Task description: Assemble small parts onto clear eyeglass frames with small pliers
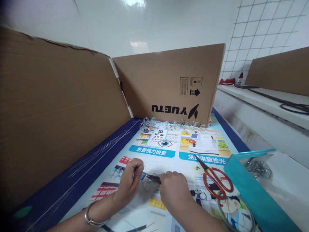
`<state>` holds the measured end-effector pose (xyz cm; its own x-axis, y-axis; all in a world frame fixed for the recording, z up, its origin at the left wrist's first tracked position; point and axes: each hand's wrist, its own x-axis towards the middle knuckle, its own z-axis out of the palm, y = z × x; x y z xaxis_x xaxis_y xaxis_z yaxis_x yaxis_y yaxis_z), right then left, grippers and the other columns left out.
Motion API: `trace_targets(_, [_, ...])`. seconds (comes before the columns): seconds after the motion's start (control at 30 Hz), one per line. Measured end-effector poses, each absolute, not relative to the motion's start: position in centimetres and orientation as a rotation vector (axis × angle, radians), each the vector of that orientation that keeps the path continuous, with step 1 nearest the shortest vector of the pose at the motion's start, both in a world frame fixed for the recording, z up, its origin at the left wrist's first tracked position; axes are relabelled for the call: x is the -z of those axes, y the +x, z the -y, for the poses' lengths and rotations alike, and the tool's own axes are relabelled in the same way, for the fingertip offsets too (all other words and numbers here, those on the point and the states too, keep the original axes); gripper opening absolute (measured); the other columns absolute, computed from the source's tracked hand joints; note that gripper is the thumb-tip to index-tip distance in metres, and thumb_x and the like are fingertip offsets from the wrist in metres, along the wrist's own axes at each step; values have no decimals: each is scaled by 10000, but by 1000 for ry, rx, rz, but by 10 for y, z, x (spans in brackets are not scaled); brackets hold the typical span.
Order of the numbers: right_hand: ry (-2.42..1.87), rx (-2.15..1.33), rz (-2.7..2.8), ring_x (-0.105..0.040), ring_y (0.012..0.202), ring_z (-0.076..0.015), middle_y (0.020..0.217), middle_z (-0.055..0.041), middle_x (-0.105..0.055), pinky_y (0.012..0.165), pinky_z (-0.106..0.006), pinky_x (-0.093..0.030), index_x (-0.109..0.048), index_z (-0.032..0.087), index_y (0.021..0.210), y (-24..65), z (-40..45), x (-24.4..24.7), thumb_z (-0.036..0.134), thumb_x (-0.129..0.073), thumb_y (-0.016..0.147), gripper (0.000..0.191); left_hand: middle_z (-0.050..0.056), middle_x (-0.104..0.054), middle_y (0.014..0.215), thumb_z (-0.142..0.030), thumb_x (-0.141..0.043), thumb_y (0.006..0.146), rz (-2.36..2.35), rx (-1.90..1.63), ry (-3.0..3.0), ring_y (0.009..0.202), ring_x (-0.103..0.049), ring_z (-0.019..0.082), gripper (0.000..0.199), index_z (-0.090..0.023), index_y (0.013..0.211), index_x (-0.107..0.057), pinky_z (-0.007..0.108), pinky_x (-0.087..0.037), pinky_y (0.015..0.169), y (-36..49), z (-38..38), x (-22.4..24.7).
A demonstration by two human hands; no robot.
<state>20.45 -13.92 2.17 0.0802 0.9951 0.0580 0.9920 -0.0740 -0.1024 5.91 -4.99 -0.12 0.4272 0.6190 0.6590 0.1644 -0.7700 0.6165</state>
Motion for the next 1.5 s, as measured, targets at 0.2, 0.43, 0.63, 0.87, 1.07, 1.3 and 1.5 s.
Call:
trace_targets(0.2, [-2215,75,2083,-554,686,-178,725,-20,-616,545,-270,-268,-579,200,744,208,138,-21,179,-489,750,93,16,-442,748,-87,-363,834,-638,-1247,2274,690,-412,139,111,-180,809,-417,277,-351,651,57,47,2])
trace_targets(0.43, [-2195,115,2109,-535,709,-179,745,-18,-606,593,-284,-285,-567,201,762,211,137,-16,167,-505,760,71,29,-461,754,-84,-371,824,-606,-1193,2341,700,-420,151,113,-184,811,-422,285,-351,644,56,47,1])
trace_targets(0.63, [-2184,98,2121,-532,733,-180,761,-34,-604,615,-292,-297,-569,191,776,212,138,-18,156,-492,770,85,32,-467,739,-102,-374,825,-661,-1163,2317,684,-424,151,102,-184,791,-425,282,-353,634,57,48,-1])
trace_targets(0.87, [-2204,33,2124,-538,750,-174,779,-49,-613,633,-280,-312,-584,182,788,212,137,-19,149,-490,768,102,17,-462,710,-146,-390,834,-655,-1126,2226,646,-426,137,92,-182,759,-429,265,-359,612,58,48,0])
trace_targets(1.07, [-2171,20,2114,-540,757,-177,771,-43,-614,656,-283,-319,-591,181,776,211,138,-16,135,-499,753,105,11,-465,717,-187,-373,857,-707,-1146,2099,653,-448,133,81,-182,804,-435,260,-375,625,59,49,0])
trace_targets(1.3, [-2205,36,2101,-535,773,-168,784,-23,-606,666,-281,-315,-578,197,792,210,136,-17,162,-498,771,90,20,-471,732,-186,-373,853,-719,-1154,2121,673,-449,139,90,-178,791,-438,271,-377,638,58,46,-3])
trace_targets(1.5, [-2260,101,2064,-524,774,-160,789,-12,-599,674,-276,-305,-574,209,809,208,134,-24,178,-487,789,95,17,-477,713,-190,-380,843,-670,-1084,2168,655,-438,142,105,-181,770,-454,271,-360,627,54,43,-8])
